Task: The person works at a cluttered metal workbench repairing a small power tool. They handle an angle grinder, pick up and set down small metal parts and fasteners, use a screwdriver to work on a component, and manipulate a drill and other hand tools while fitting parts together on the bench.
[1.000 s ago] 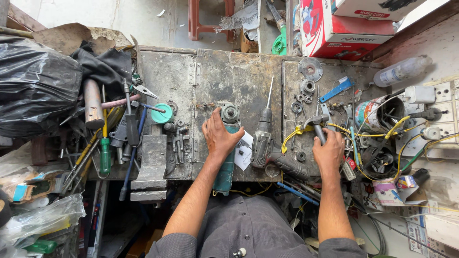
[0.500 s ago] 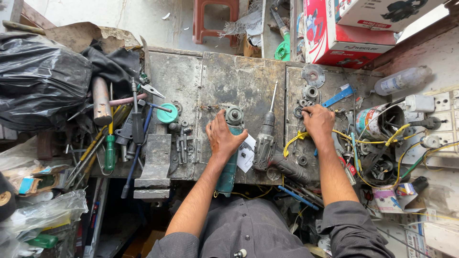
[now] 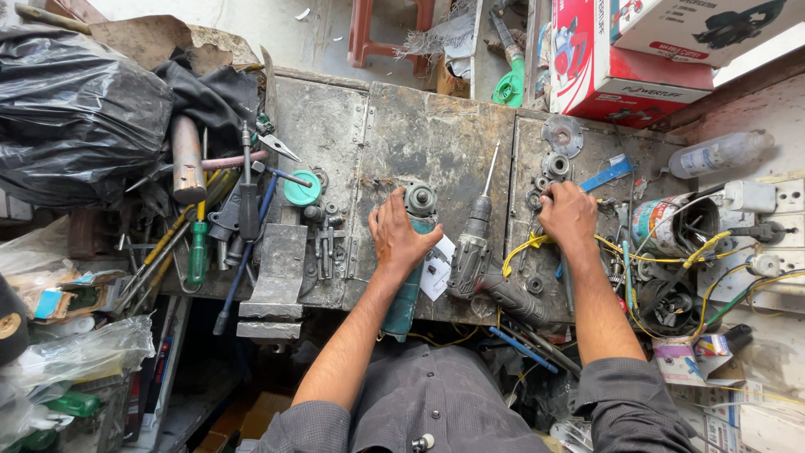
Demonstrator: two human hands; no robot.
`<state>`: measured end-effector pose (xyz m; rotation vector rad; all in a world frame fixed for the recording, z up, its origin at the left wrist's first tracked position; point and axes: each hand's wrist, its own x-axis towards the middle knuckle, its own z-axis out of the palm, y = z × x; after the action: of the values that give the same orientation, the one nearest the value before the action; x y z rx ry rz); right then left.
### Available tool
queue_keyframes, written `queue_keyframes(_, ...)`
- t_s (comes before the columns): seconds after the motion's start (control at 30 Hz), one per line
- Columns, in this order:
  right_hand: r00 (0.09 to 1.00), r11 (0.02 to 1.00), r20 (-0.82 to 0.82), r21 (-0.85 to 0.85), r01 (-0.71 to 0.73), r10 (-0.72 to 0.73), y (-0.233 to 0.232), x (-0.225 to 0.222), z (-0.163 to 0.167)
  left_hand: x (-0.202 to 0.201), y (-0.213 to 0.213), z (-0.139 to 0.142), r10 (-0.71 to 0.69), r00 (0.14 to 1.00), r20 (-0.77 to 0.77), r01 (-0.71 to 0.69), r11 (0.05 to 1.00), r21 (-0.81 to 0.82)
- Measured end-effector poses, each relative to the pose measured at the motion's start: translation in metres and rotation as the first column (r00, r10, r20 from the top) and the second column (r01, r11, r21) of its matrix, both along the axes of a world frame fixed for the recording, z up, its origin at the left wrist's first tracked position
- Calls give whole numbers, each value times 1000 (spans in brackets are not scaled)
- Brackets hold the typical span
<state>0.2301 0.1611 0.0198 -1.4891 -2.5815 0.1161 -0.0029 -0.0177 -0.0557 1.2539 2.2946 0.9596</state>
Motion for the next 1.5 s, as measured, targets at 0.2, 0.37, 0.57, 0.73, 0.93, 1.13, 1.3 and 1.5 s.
queue_keyframes(0.2,950,961,-263,-258,100,-169,7,7,11,1,1,1,2,1000,9,-2,1000,-24)
queue_keyframes(0.37,899,868,-419,-486,-103,-128,4,-37,21,2,0,6,8,1000,-4,-7,1000,19)
queue_keyframes(0.57,877,734,-440,-529,-426,192,-5,-124,37,5,-2,13,29,1000,-5,-28,998,57)
queue_keyframes(0.73,850,665,-224,-540,-516,477,-7,-178,51,8,0,16,53,998,21,-54,996,68)
queue_keyframes(0.93,822,624,-60,-621,-475,566,-11,-198,61,10,1,14,56,998,7,-57,995,83)
queue_keyframes(1.13,833,672,39,-613,-417,552,-16,-205,64,11,1,14,46,999,13,-47,997,66)
queue_keyframes(1.3,845,700,70,-598,-390,531,-19,-207,66,9,1,15,19,1000,19,-20,999,50)
queue_keyframes(1.5,862,717,77,-595,-363,501,-19,-207,67,9,1,14,31,999,28,-32,998,57)
